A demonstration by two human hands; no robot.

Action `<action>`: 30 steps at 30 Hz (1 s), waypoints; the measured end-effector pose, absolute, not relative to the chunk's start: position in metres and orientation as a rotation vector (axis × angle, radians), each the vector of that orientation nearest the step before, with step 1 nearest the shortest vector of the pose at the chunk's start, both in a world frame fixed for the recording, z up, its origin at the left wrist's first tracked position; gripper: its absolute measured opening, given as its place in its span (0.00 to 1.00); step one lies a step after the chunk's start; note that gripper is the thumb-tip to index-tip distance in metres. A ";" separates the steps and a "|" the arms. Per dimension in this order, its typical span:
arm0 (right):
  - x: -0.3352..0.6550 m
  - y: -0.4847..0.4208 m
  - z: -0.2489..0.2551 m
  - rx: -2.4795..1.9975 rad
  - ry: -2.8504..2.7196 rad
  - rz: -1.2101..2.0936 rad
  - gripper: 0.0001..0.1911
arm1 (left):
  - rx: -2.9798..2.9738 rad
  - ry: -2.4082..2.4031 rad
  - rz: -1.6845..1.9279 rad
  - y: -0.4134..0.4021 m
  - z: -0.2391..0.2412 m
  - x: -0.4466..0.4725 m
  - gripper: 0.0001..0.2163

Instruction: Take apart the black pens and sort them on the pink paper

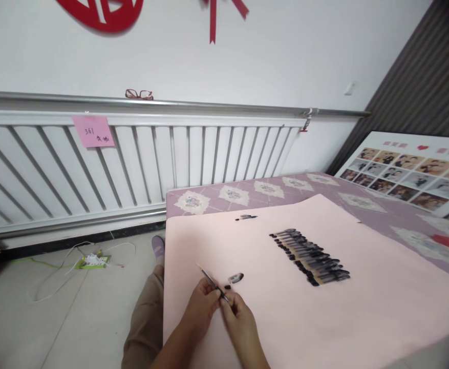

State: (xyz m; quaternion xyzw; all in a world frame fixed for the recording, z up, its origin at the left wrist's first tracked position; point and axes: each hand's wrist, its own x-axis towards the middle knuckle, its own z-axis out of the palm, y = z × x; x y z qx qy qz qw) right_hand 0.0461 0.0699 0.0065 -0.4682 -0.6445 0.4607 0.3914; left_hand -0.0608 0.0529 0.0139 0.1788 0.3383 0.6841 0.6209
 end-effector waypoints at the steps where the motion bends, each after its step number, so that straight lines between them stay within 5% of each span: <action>1: 0.046 0.070 0.007 -1.196 -1.634 1.173 0.10 | 0.412 0.775 1.571 0.053 0.013 -0.061 0.07; 11: 0.045 0.066 0.017 -1.226 -1.648 1.275 0.19 | 0.441 0.767 1.550 0.052 0.017 -0.060 0.06; 16: 0.046 0.069 0.011 -1.239 -1.629 1.203 0.11 | 0.426 0.750 1.574 0.052 0.015 -0.062 0.06; 30: 0.046 0.066 0.007 -1.221 -1.570 1.227 0.13 | 0.424 0.799 1.572 0.053 0.013 -0.062 0.07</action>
